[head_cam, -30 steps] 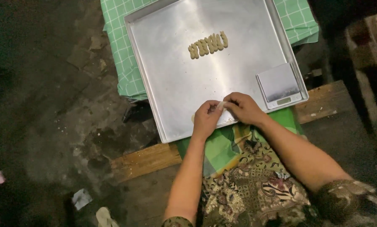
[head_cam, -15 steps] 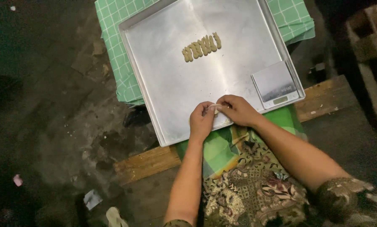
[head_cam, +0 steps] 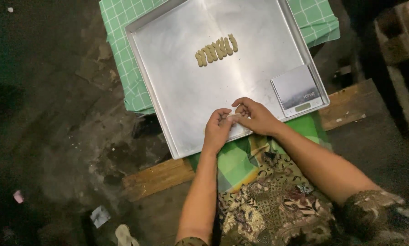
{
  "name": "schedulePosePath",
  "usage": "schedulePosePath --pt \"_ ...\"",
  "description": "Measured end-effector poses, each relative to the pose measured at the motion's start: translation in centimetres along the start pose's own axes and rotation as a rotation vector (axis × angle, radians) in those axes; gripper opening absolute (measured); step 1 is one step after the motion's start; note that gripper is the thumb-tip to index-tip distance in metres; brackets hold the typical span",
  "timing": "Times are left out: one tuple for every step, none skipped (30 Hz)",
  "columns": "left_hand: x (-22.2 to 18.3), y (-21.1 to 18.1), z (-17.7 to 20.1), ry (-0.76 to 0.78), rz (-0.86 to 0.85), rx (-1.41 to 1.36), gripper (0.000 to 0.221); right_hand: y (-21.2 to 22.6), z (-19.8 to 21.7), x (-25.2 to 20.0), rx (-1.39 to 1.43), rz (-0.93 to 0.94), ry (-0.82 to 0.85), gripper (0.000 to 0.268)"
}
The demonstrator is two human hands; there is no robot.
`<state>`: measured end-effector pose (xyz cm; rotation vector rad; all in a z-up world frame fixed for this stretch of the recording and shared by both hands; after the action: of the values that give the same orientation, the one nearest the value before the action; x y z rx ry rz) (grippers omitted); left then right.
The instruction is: Shaping small pieces of dough into thin strips and arranging them on a baking tray.
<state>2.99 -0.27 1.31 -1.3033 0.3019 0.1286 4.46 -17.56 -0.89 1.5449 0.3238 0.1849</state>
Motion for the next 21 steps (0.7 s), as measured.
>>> schedulePosePath --pt "-0.1 -0.3 0.1 -0.001 -0.002 -0.004 0.021 -0.6 0.0 0.0 -0.004 0.000 0.002 0.045" --pt "-0.3 -0.7 0.1 0.021 0.002 0.049 0.019 -1.1 0.1 0.0 -0.021 0.006 -0.014 0.041" --pt "-0.5 -1.0 0.1 0.043 0.005 0.103 0.017 -1.6 0.2 0.0 -0.037 0.013 -0.030 0.037" --pt "-0.5 -0.8 0.0 0.044 0.000 0.096 0.017 -1.5 0.2 -0.1 -0.045 0.014 -0.031 0.037" --pt "-0.5 -0.6 -0.1 0.026 0.014 0.084 0.016 -1.5 0.1 -0.2 -0.010 0.004 -0.034 0.040" --pt "-0.5 -0.5 0.0 0.005 0.027 0.072 0.016 -1.3 0.0 -0.1 0.026 -0.003 -0.034 0.044" --pt "-0.2 -0.3 0.0 0.002 0.023 0.066 0.016 -1.0 0.0 0.0 0.018 0.000 -0.031 0.044" --pt "-0.1 0.0 0.1 0.008 0.022 0.065 0.018 -0.8 0.0 0.1 0.029 -0.007 -0.034 0.050" --pt "0.1 0.4 0.1 0.015 0.020 0.065 0.020 -0.7 0.0 0.2 0.040 -0.013 -0.036 0.055" --pt "0.1 0.5 0.3 0.011 0.020 0.059 0.020 -0.8 -0.2 0.1 0.035 -0.014 -0.032 0.055" --pt "0.2 0.5 0.3 0.042 -0.009 0.048 0.018 -1.0 -0.2 0.2 -0.040 -0.042 -0.057 0.038" --pt "0.2 0.7 0.2 0.076 -0.036 0.038 0.017 -1.3 -0.2 0.0 -0.115 -0.072 -0.086 0.022" --pt "0.2 1.2 0.1 0.075 -0.033 0.032 0.017 -1.2 -0.3 -0.1 -0.119 -0.077 -0.084 0.022" --pt "0.4 1.8 0.2 0.036 -0.020 0.068 0.015 -1.1 -0.4 -0.2 -0.133 -0.077 -0.093 0.020" --pt "0.6 2.3 0.2 -0.003 -0.007 0.105 0.016 -1.0 -0.4 -0.2 -0.147 -0.078 -0.103 0.019" --pt "0.5 2.1 0.2 -0.002 -0.008 0.103 0.016 -0.3 -0.5 -0.2 -0.150 -0.078 -0.104 0.019" --pt "0.4 2.0 0.2 0.003 -0.017 0.092 0.020 0.4 -0.6 -0.1 -0.115 -0.067 -0.096 0.021" --pt "0.3 1.7 0.2 0.008 -0.025 0.081 0.023 1.1 -0.7 0.0 -0.080 -0.055 -0.088 0.023" --pt "0.2 1.4 0.3 0.008 -0.025 0.080 0.023 0.8 -0.6 -0.1 -0.081 -0.055 -0.087 0.023" --pt "0.1 1.3 0.4 0.037 -0.016 0.058 0.026 0.4 -0.4 -0.3 -0.030 -0.064 -0.110 0.019" --pt "0.0 1.1 0.3 0.066 -0.006 0.037 0.029 -0.1 -0.2 -0.4 0.022 -0.072 -0.133 0.017"
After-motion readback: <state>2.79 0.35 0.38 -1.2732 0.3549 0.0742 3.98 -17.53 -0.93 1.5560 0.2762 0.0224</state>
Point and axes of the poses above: each hand's wrist, its own x-axis towards the middle knuckle, its own z-axis out of the back of the hand, y = z × x, the point moved 3 cm from there along x, towards the middle knuckle, and after that the axes turned 3 degrees about x, right-handed, at the moved point
